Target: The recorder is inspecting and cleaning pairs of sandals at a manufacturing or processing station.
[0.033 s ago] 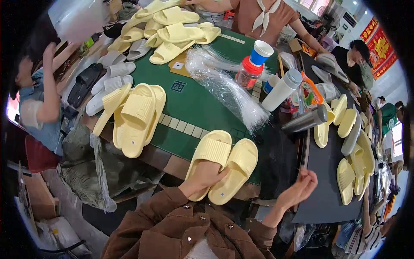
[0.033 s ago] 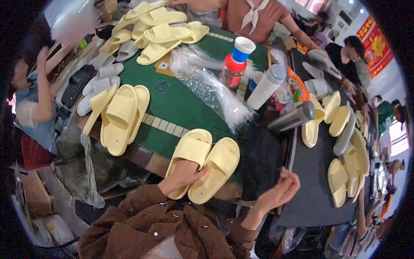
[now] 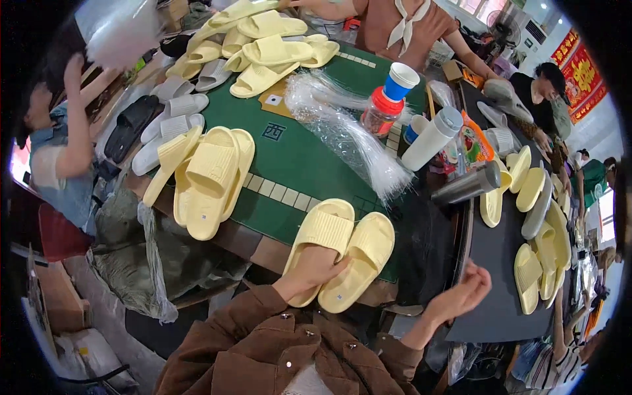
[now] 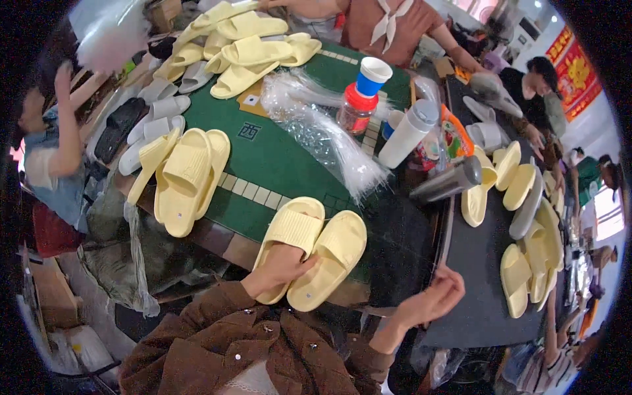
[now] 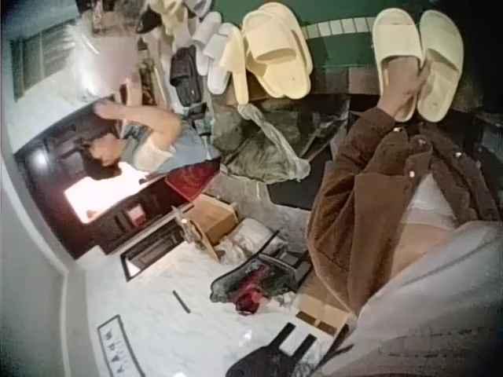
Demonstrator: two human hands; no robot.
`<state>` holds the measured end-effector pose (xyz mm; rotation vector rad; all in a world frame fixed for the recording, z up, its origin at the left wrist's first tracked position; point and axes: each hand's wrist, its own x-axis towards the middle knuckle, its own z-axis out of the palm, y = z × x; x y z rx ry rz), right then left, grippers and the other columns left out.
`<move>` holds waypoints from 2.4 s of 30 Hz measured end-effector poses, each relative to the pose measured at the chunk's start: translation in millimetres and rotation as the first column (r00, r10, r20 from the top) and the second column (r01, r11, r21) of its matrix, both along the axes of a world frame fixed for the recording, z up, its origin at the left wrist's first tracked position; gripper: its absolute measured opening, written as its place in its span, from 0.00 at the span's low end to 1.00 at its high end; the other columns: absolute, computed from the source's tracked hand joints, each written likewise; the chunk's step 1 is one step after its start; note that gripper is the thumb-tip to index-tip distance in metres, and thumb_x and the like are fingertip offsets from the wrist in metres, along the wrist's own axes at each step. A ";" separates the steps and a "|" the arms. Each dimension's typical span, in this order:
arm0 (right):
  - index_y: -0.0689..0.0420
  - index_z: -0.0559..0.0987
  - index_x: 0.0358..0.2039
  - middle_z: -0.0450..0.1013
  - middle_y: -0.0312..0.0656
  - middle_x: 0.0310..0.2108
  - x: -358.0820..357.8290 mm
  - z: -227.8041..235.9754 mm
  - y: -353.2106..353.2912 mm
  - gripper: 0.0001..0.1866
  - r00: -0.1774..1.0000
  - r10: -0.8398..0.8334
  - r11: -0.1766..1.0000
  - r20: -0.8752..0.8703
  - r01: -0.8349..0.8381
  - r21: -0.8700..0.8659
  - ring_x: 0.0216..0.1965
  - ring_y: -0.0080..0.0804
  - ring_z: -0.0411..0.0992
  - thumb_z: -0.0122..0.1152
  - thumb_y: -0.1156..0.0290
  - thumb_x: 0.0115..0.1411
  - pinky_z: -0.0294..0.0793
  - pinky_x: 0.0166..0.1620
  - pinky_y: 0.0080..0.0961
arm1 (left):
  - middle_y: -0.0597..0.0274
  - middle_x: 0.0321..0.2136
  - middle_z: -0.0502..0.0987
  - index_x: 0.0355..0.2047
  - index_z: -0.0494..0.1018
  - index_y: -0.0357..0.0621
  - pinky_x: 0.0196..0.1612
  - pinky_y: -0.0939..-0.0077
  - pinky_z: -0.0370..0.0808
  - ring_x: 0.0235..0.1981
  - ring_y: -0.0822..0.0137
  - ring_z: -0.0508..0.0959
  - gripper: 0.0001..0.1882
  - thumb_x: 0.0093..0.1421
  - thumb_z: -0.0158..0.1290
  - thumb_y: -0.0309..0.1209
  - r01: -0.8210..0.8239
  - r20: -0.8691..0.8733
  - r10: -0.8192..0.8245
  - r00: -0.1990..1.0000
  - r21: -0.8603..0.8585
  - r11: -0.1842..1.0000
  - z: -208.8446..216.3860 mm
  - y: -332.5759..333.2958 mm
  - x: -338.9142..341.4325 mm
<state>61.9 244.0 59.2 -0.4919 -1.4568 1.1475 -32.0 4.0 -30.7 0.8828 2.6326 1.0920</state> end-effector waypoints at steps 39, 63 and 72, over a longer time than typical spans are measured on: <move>0.61 0.75 0.39 0.74 0.42 0.34 68.8 -23.8 74.1 0.10 0.687 -0.251 0.941 0.681 0.008 0.339 0.36 0.33 0.72 0.45 0.70 0.68 0.70 0.41 0.30 | 0.43 0.46 0.69 0.45 0.68 0.32 0.57 0.55 0.61 0.50 0.46 0.67 0.23 0.53 0.56 0.36 -0.150 -0.267 0.113 0.957 -0.123 0.981 25.8 -38.0 35.8; 0.61 0.74 0.38 0.74 0.44 0.34 68.3 -26.4 72.9 0.09 0.704 -0.261 0.930 0.660 0.000 0.369 0.35 0.35 0.72 0.46 0.71 0.68 0.70 0.39 0.31 | 0.48 0.44 0.66 0.51 0.67 0.40 0.58 0.58 0.63 0.51 0.49 0.67 0.24 0.53 0.53 0.29 0.001 -0.339 0.029 0.940 0.089 0.996 10.6 -8.5 25.5; 0.61 0.74 0.38 0.74 0.42 0.34 73.8 -27.4 78.6 0.10 0.701 -0.243 0.932 0.670 -0.021 0.361 0.35 0.33 0.72 0.45 0.70 0.68 0.70 0.39 0.30 | 0.53 0.31 0.71 0.36 0.74 0.36 0.34 0.65 0.69 0.30 0.53 0.71 0.11 0.49 0.54 0.23 -0.101 -0.296 0.231 0.927 0.395 0.913 57.4 -39.3 12.7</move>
